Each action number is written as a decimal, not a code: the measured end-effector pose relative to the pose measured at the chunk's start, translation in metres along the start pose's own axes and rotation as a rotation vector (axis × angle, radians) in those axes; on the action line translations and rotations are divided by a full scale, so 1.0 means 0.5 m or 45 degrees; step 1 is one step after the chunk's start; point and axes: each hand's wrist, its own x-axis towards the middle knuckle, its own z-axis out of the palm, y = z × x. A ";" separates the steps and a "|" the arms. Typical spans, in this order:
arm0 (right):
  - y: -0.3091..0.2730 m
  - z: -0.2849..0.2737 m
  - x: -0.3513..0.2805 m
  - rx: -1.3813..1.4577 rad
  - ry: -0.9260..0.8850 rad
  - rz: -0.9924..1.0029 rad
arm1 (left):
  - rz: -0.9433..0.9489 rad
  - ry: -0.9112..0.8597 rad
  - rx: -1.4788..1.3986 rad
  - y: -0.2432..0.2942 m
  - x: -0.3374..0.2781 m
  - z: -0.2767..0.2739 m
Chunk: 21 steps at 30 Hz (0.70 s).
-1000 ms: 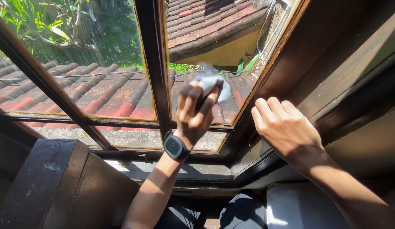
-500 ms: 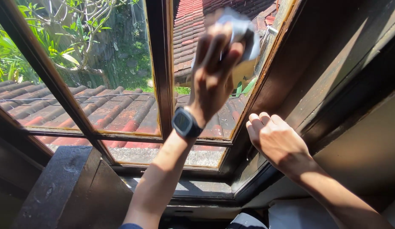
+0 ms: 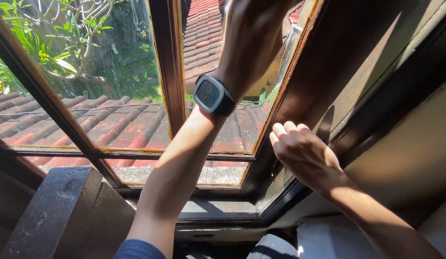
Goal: The person cleans a multi-pane window using a cloth. They wipe the glass panes and the wooden frames, moving the cloth between sections to remove dirt.
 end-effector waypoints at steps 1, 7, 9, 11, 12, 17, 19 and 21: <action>-0.006 0.018 -0.003 -0.015 0.020 0.019 | 0.015 -0.074 -0.109 0.021 -0.024 -0.013; -0.007 0.017 -0.011 -0.084 -0.090 -0.033 | -0.132 -0.488 -0.251 0.147 -0.328 -0.105; -0.006 0.014 -0.009 -0.110 -0.028 -0.010 | -0.138 -0.591 -0.219 0.150 -0.396 -0.115; -0.010 0.019 -0.010 -0.152 0.009 -0.005 | 0.041 -0.601 -0.056 0.134 -0.399 -0.121; -0.011 0.020 -0.011 -0.142 -0.001 -0.019 | 0.023 -0.608 -0.061 0.118 -0.365 -0.113; -0.013 0.016 -0.013 -0.176 -0.131 -0.021 | -0.215 -0.131 -0.193 0.090 -0.175 -0.097; -0.011 0.013 -0.011 -0.168 -0.080 -0.002 | -0.212 -0.149 -0.192 0.096 -0.247 -0.068; -0.014 0.010 -0.008 -0.150 -0.025 0.003 | -0.220 -0.173 -0.179 0.119 -0.336 -0.071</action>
